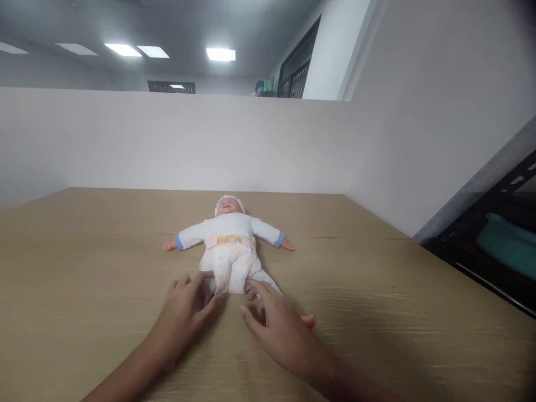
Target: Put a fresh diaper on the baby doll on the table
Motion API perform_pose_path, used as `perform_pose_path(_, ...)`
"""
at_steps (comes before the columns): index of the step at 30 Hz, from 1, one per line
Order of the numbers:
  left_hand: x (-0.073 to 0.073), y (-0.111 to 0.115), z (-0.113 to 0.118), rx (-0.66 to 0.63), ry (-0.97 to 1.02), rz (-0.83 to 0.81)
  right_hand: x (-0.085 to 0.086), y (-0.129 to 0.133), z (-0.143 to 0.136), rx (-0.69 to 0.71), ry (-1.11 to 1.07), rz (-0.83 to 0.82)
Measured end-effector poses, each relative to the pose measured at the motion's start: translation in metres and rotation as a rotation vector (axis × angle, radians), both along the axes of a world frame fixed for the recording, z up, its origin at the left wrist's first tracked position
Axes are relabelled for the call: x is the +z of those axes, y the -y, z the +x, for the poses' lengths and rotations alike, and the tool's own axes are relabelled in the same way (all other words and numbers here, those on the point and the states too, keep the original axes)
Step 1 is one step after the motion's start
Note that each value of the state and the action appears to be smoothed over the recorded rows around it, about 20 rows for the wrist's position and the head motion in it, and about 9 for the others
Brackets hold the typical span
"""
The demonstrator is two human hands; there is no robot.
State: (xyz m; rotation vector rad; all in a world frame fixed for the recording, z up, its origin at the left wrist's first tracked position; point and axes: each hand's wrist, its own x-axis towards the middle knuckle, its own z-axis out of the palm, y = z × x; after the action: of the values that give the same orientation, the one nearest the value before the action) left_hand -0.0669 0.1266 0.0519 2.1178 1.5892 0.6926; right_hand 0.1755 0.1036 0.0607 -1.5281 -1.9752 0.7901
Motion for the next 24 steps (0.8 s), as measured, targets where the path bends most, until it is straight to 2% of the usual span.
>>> perform_pose_path(4, 0.001, -0.002, 0.000, -0.060, -0.064, 0.002, 0.000, 0.004, -0.004, -0.016, 0.081, 0.010)
perform_pose_path(7, 0.002, -0.002, -0.002, -0.116, -0.094, 0.011, -0.007, 0.007, -0.006, -0.036, 0.111, 0.089)
perform_pose_path(10, 0.003, 0.000, -0.002, -0.161, -0.101, 0.071, -0.012, 0.008, -0.008, -0.025, 0.088, 0.137)
perform_pose_path(13, 0.004, 0.002, -0.002, -0.176, -0.081, 0.089, -0.010, 0.007, -0.008, -0.021, 0.026, 0.110)
perform_pose_path(18, 0.001, 0.005, -0.003, -0.050, 0.030, -0.065, 0.003, 0.007, -0.008, -0.076, 0.005, -0.029)
perform_pose_path(21, -0.004, 0.002, -0.005, -0.001, 0.145, -0.082, 0.009, 0.005, -0.008, -0.099, -0.046, -0.130)
perform_pose_path(24, -0.007, -0.004, -0.004, 0.035, 0.228, -0.085, 0.011, 0.002, -0.009, -0.128, -0.056, -0.158)
